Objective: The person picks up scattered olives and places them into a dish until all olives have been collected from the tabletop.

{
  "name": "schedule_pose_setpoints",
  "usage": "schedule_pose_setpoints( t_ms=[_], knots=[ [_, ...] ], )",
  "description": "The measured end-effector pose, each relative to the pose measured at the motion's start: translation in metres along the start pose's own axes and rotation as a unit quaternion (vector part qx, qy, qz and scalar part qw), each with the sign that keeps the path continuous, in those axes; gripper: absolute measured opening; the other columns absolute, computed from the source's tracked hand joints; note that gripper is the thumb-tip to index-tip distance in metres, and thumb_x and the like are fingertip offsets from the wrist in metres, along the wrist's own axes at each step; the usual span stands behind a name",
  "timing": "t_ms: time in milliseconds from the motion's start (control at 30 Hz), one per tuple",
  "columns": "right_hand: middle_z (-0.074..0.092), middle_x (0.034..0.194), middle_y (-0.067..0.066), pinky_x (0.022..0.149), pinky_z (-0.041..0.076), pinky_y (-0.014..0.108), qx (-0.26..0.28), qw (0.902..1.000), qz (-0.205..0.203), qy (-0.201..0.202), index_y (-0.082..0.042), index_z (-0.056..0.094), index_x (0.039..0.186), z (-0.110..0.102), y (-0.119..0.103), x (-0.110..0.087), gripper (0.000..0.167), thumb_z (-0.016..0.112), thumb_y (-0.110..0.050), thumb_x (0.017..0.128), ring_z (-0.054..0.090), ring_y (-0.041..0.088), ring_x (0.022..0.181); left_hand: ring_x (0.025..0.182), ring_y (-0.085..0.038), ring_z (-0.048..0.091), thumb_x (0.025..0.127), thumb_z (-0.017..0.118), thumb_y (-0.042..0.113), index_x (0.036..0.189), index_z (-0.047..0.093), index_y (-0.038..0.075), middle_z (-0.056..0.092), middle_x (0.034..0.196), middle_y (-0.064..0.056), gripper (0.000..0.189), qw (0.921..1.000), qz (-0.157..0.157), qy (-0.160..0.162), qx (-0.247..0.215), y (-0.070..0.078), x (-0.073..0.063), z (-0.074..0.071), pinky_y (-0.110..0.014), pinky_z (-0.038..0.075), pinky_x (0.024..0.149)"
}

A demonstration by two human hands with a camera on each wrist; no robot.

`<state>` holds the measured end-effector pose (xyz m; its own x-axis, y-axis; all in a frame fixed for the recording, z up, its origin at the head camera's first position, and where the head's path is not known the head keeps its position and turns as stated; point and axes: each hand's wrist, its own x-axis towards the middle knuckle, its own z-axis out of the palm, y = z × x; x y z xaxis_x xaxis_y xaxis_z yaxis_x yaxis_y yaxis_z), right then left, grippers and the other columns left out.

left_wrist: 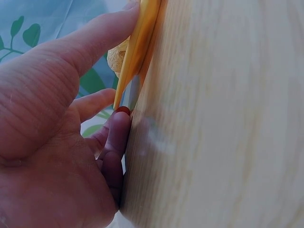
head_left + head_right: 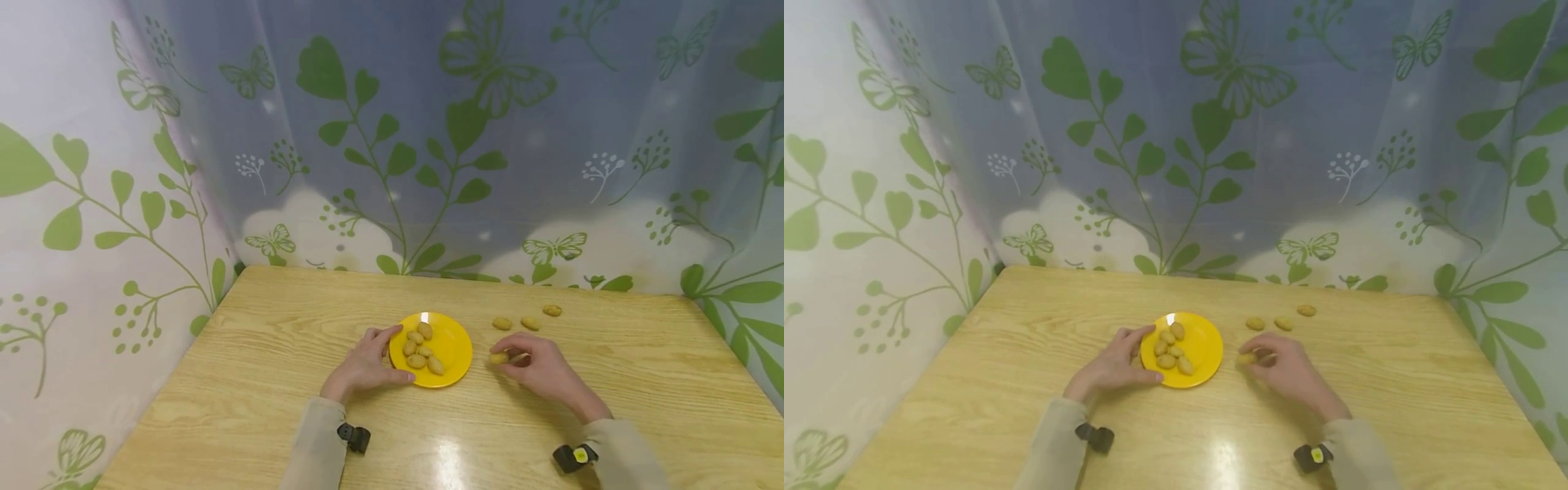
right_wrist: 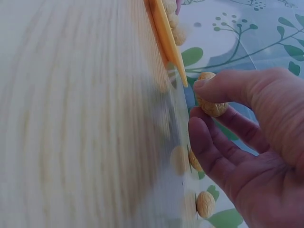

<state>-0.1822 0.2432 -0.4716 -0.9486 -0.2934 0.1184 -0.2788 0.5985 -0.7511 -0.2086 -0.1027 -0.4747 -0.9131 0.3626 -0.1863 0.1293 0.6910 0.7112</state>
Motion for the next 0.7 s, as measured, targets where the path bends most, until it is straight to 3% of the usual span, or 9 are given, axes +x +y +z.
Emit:
schedule_pose_setpoints(
  t_ms=[367,700],
  knots=[
    [0.073,0.117,0.008,0.085,0.060,0.026,0.036,0.9993,-0.005,-0.013,-0.015,0.076,0.107,0.012,-0.010,0.006,0.027,0.075,0.002,0.086,0.068,0.022,0.103,0.139,-0.036,0.044,0.079,0.085,0.047,0.160,0.036,0.025,0.042,0.151,-0.013,0.097,1.0000,-0.001,-0.001,0.006,0.000,0.000,-0.001,-0.064,0.034,0.114],
    [0.072,0.116,0.011,0.084,0.060,0.025,0.064,0.9976,-0.019,-0.019,-0.012,0.077,0.105,0.025,-0.019,0.012,0.029,0.075,0.007,0.084,0.068,0.019,0.101,0.139,-0.037,0.044,0.079,0.085,0.046,0.160,0.036,0.024,0.042,0.151,-0.014,0.097,1.0000,-0.001,-0.002,0.007,0.000,-0.001,-0.001,-0.065,0.032,0.114]
  ],
)
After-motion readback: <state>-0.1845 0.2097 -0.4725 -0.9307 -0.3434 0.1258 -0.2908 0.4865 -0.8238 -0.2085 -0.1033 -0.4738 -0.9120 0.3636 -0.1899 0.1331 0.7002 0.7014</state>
